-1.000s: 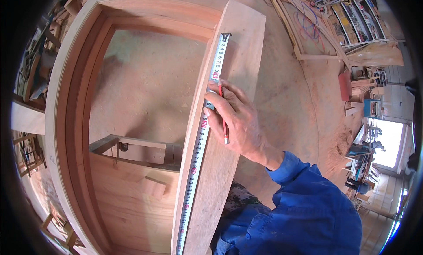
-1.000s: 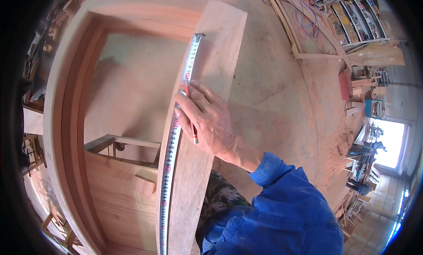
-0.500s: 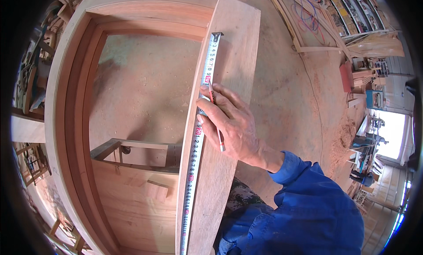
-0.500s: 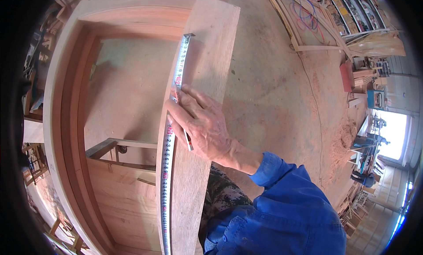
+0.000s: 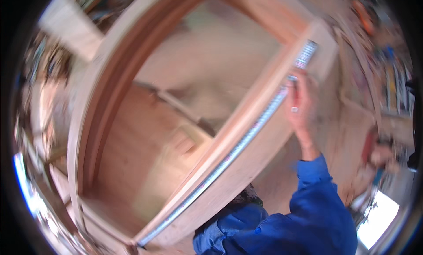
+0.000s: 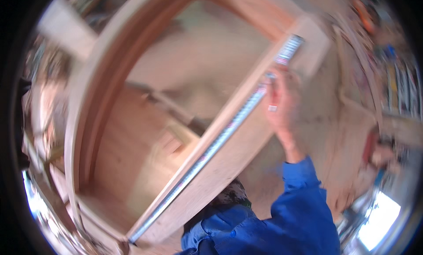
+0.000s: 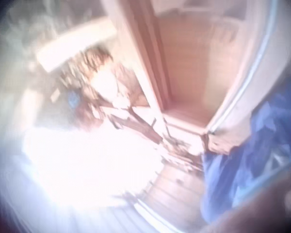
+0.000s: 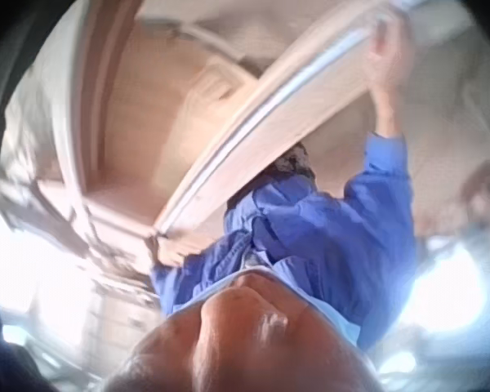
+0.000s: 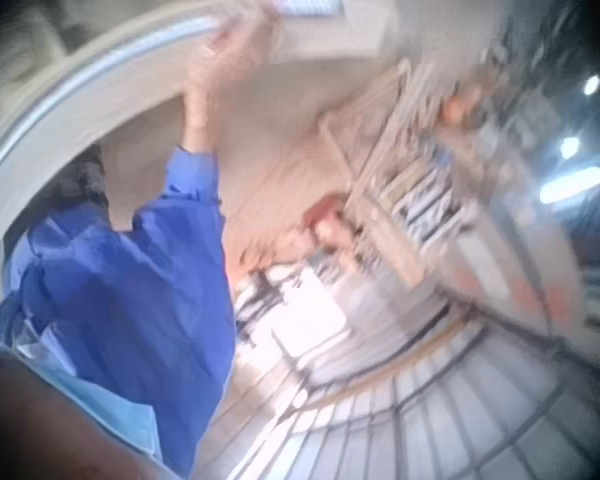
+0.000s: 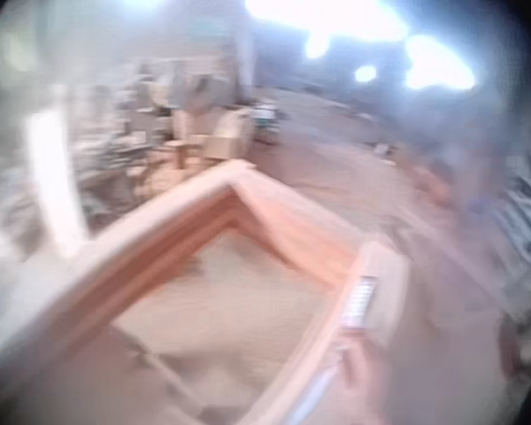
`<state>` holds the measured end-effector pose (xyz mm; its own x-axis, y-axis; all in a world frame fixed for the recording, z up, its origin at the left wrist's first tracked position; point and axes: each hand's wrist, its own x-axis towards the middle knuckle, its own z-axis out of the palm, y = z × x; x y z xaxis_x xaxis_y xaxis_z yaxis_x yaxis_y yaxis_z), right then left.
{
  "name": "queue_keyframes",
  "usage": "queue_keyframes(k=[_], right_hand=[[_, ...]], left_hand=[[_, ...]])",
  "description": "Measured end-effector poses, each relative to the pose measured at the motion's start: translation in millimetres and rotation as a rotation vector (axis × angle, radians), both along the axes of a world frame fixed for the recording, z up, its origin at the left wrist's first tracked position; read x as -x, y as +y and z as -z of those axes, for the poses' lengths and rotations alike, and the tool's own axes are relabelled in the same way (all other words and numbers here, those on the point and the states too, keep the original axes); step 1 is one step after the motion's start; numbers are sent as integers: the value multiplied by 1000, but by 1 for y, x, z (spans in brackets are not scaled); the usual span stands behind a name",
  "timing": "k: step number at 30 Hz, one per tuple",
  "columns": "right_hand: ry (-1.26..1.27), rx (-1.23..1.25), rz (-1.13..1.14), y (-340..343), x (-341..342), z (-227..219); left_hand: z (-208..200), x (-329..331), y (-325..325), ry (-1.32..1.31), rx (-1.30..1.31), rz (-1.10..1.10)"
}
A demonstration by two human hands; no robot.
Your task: The person measures a curved wooden piece using a tape measure and marks it with a pencil. They then use a try square to draw perpendicular lines at the marked points on the wood.
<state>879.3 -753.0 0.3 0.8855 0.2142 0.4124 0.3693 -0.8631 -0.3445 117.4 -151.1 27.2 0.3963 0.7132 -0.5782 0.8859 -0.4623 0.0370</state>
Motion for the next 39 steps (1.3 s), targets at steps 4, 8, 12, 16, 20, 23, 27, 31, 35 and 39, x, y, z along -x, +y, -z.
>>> queue_keyframes(k=[4, 8, 12, 16, 20, 23, 27, 31, 35, 39], right_hand=[[-28, 46, -48, 2, -7, 7], [-179, 229, -119, -13, -18, 10], [42, 102, -151, 24, 11, 2], [348, -163, -859, 162, 205, -24], [318, -52, -1290, 264, 362, -27], [240, 25, -1271, 283, 386, -21], [149, 111, -1282, 283, 398, -26], [152, 146, -1300, 285, 400, -23], [157, 194, -1299, 285, 405, -28], [227, 193, -1343, 294, 399, -36]], left_hand=[[4, 33, 13, -183, -76, 511], [21, 36, 19, 73, -50, 319], [-29, -136, -46, 30, -8, 101], [-42, -146, -61, 62, -49, 83], [-35, -145, -63, 10, -4, 77], [-40, -142, -63, -38, -42, 78], [-39, -136, -62, -26, 16, 30], [-33, -129, -60, -51, -74, 116], [-32, -128, -57, -18, -54, 106], [-32, -130, -52, 13, -31, 108]])
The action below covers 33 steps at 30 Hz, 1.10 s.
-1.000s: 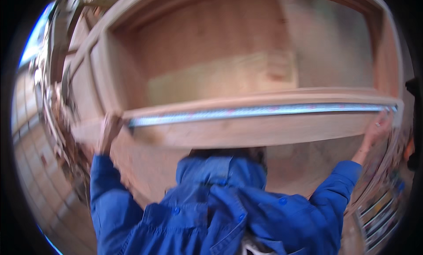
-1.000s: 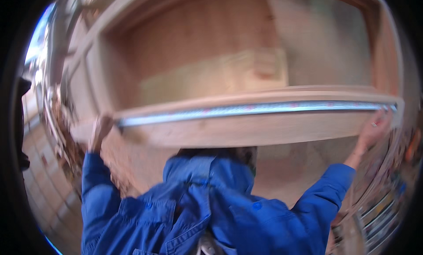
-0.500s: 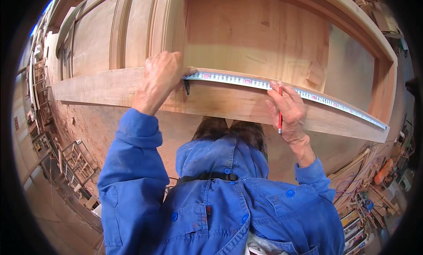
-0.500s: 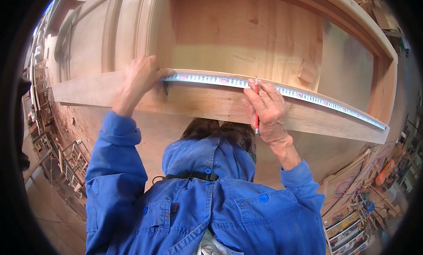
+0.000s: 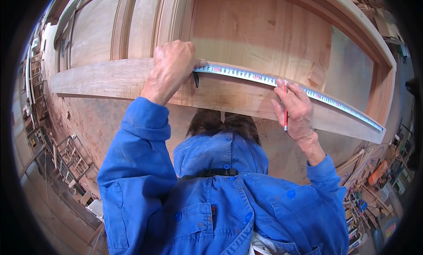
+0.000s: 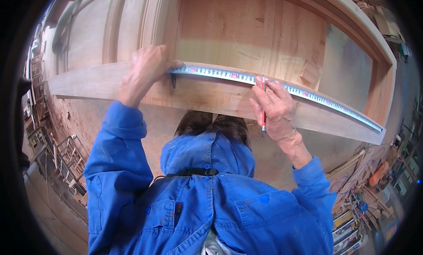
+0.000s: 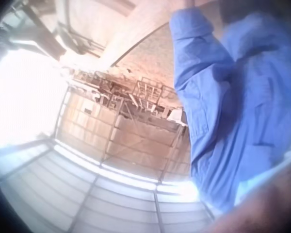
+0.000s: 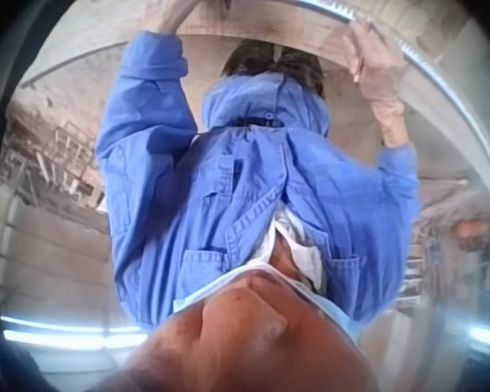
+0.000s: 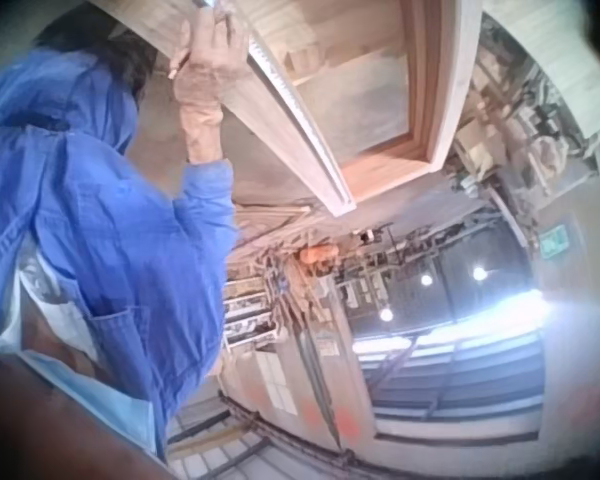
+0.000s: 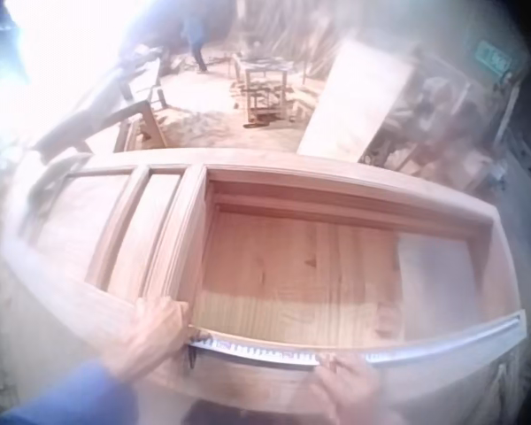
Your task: The person measures a curved wooden piece using a tape measure and marks it with a pencil. They then use a try square to draw perpendicular lines at the marked points on the wood.
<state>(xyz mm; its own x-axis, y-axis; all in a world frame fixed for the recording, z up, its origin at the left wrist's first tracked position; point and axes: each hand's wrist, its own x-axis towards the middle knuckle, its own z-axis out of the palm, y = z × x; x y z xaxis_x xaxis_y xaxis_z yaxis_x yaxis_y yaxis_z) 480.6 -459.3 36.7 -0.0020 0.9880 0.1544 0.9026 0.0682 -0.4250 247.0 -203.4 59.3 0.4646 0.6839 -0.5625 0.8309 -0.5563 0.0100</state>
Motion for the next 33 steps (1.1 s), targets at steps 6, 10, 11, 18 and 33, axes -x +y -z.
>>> queue_keyframes(k=[6, 10, 11, 18, 33], right_hand=[[-42, 104, -32, 14, 5, -15], [-63, 178, 42, 1, 10, -15], [-63, 211, 22, 0, 12, -15], [-90, 452, 127, 7, 24, -30], [119, 637, 346, -13, 2, -20]], left_hand=[[12, 21, -11, -200, -69, 38], [21, 26, -12, -333, -136, 132], [21, 37, -15, -431, -195, 101], [-22, 226, 103, -291, 114, 31], [-27, 696, 407, 22, -79, -306]])
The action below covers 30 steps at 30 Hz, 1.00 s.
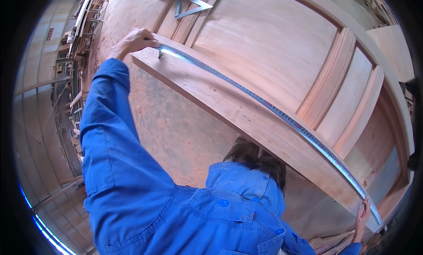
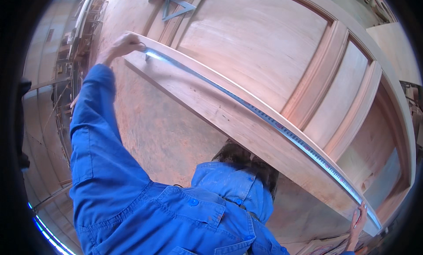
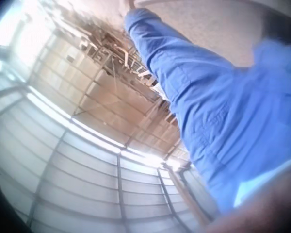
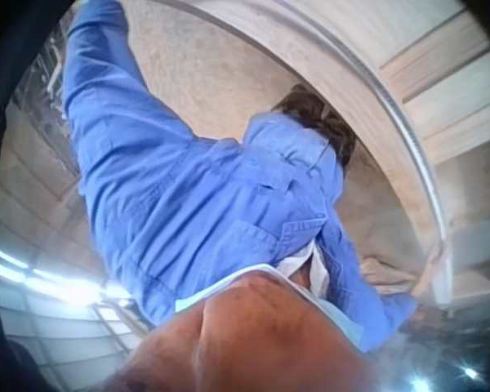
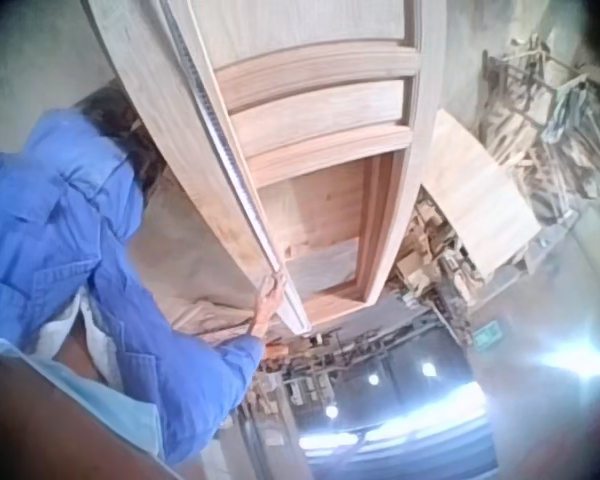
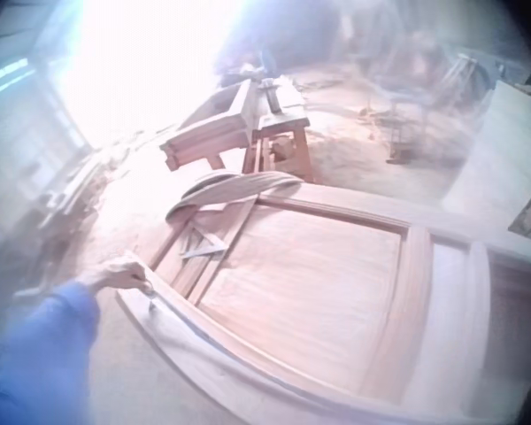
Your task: The person measures a curved wooden piece using a tape measure and marks it with a pencil. They then use a try square to draw perpendicular lines at the marked points on the wood.
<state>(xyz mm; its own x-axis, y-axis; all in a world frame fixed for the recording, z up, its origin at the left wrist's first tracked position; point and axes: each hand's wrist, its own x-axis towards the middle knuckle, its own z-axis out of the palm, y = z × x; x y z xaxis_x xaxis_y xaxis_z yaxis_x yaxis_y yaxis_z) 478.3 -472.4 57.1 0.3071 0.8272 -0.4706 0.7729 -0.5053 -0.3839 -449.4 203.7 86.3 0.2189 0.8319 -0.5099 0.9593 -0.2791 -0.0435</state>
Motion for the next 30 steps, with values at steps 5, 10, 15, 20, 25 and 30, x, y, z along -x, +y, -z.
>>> queue_keyframes(k=[5, 10, 15, 20, 25, 30], right_hand=[[53, 25, 27, -1, 0, -4], [29, 29, 21, -2, -2, -2], [-23, -8, -3, -3, 5, 0], [-101, -27, -36, -1, 15, 0], [-117, -39, -26, 7, 10, -1], [-213, -114, 27, 11, 13, -7]], left_hand=[[27, -18, 6, -17, 19, 89], [26, -25, 15, 28, 30, 154], [32, -21, 14, 22, -26, 101], [24, -33, 10, 95, -110, 108], [22, -36, 10, 146, -58, 102], [31, -23, 17, 42, -91, 143]])
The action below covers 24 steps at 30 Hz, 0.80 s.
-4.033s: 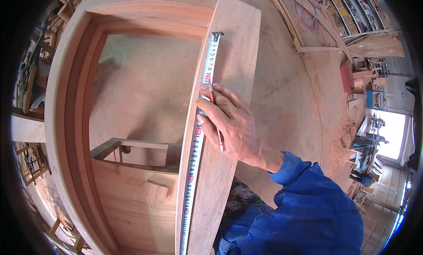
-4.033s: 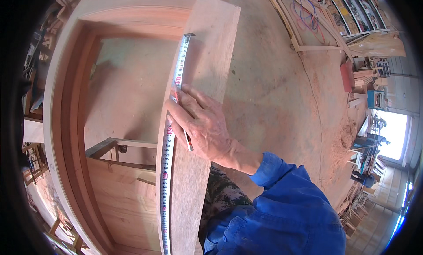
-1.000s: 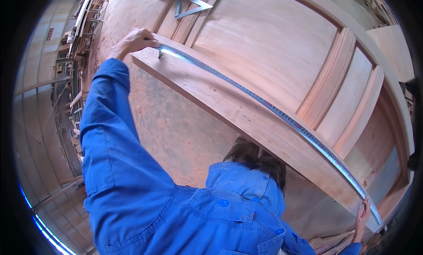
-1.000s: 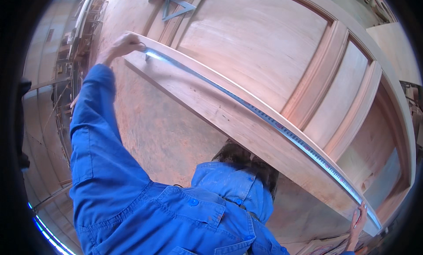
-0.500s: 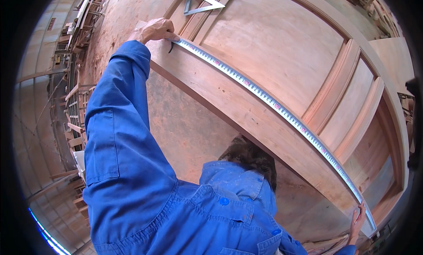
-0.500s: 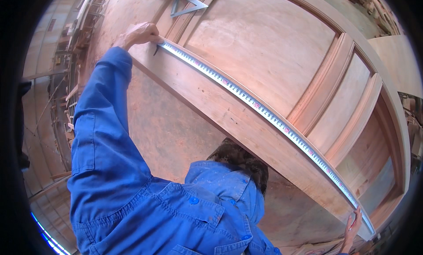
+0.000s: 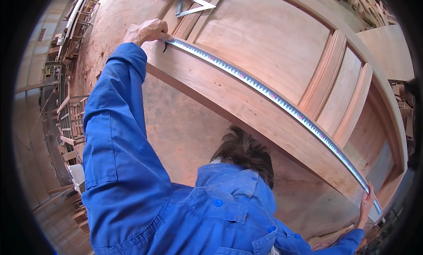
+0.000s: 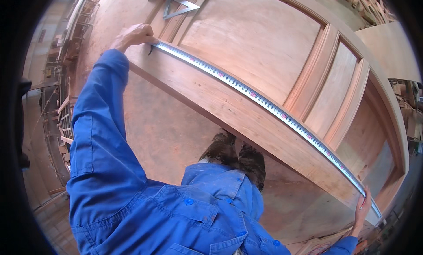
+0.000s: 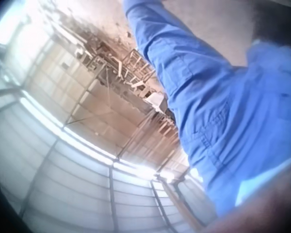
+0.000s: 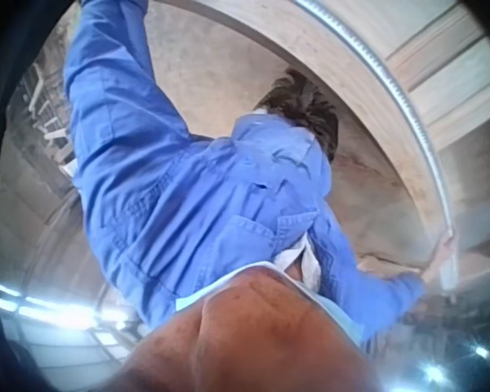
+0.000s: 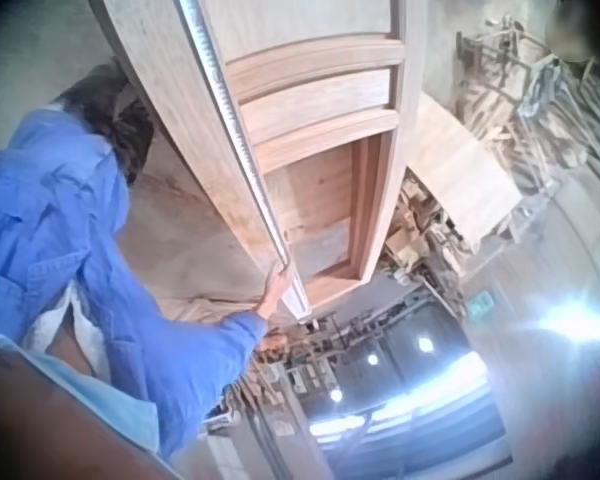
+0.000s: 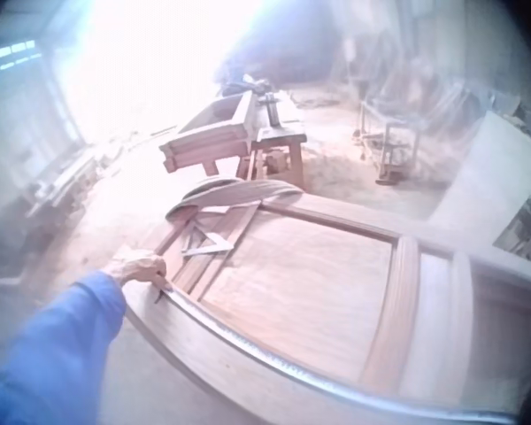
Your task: The person measures a curved wooden piece using a tape measure and marks it with a pencil. They then use a try square to draw perpendicular lines at the marked points on the wood.
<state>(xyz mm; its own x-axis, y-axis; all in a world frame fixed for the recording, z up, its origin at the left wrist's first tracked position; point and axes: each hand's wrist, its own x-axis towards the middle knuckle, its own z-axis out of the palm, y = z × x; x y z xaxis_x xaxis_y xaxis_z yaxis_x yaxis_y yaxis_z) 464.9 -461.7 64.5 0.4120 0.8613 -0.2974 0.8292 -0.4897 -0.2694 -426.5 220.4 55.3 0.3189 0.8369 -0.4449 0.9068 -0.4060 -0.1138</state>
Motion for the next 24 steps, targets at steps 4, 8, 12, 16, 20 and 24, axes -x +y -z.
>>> queue_keyframes(k=[4, 8, 12, 16, 20, 24], right_hand=[[40, -262, -42, 126, 132, 6], [369, -425, -443, 293, 395, 3], [203, -469, -730, 397, 553, 29], [36, -429, -653, 412, 590, 41], [-13, -275, -605, 417, 599, 20], [-59, -194, -607, 426, 613, 11]], left_hand=[[9, 15, 6, -25, -30, 59], [5, 14, 9, -6, -2, 50], [-1, -3, 10, 48, 59, 144], [20, 7, 5, -85, -9, 171], [22, -3, -9, -94, -79, 175], [3, 4, 6, -72, 158, 181]])
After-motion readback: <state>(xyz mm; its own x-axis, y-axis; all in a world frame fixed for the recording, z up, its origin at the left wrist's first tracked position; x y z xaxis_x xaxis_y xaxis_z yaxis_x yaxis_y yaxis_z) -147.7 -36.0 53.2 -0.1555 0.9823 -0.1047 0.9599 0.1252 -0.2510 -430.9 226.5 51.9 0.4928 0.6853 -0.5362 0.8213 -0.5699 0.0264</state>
